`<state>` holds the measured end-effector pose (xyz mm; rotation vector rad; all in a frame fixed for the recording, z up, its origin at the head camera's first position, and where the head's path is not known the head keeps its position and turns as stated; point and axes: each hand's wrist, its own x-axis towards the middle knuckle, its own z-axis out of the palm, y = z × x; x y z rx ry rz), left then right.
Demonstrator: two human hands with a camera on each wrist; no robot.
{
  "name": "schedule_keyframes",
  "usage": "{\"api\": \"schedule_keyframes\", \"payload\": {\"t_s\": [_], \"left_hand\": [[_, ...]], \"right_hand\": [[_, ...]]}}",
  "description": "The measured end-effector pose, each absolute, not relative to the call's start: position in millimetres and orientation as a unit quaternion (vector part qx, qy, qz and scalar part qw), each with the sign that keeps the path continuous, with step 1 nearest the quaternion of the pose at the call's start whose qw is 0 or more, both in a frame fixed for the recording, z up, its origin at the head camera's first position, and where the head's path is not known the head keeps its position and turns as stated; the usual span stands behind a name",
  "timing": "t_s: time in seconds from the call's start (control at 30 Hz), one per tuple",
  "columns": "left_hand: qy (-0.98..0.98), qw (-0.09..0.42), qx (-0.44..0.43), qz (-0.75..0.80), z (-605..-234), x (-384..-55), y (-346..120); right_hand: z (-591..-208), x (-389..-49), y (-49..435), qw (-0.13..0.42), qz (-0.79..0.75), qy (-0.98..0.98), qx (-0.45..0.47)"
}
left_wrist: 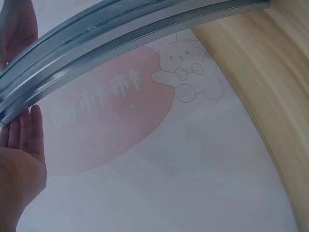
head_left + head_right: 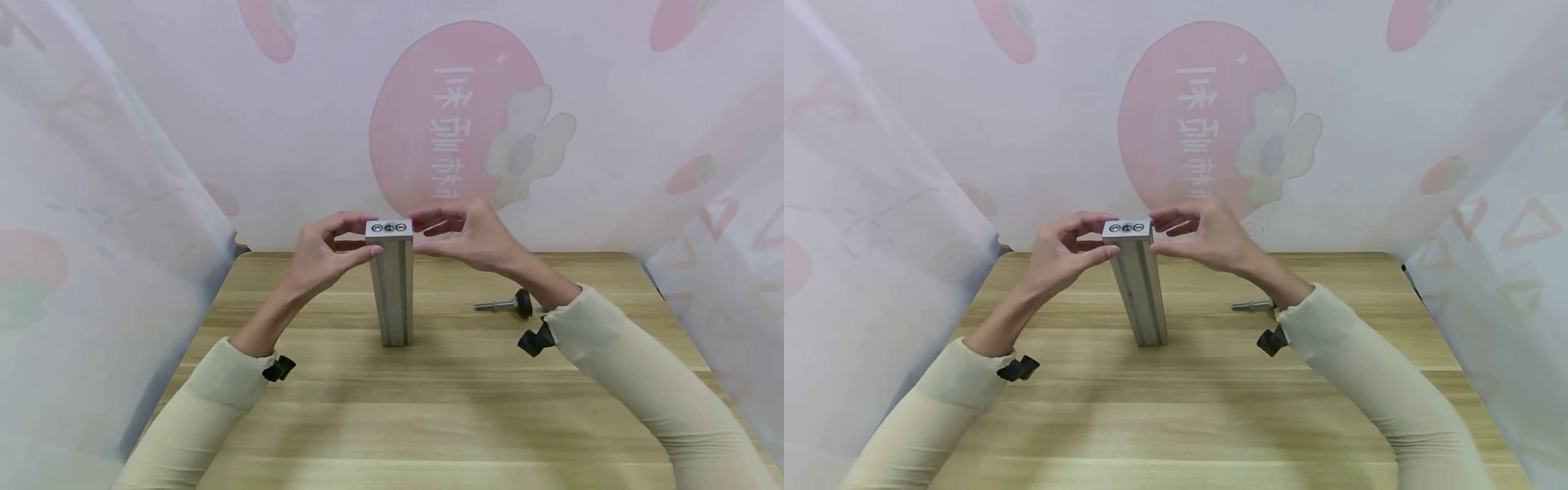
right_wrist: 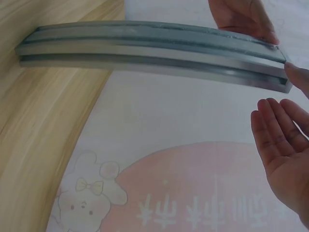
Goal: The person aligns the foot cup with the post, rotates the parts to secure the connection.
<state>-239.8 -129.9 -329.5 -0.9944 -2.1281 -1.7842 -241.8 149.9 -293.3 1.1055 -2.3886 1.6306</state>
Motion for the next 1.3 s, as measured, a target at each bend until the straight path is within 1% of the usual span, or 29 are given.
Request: {"api": "schedule_keyframes", "payload": {"t_s": [0.13,0.37,0.7,0.87,1.07,1.3], "left_hand": [[-0.727,0.102,-0.332,-0.592,-325,-240,-131],[-0.736,0.094,-0.321,-0.589,-318,-236,-132],[-0.746,0.072,-0.320,-0.580,-314,-235,-131],[-0.745,0.069,-0.323,-0.579,-314,-237,-131],[-0.737,0.070,-0.318,-0.592,-317,-237,-133],[-0.745,0.081,-0.317,-0.581,-317,-237,-137]], "right_hand": [[-296,-246,161,0.021,0.507,-0.782,0.362],[-307,-254,187,0.016,0.467,-0.804,0.367],[-332,-265,237,-0.007,0.403,-0.853,0.331],[-341,-272,263,-0.019,0.384,-0.868,0.315],[-355,-278,288,-0.052,0.381,-0.878,0.285],[-370,-282,311,-0.105,0.384,-0.880,0.258]]}}
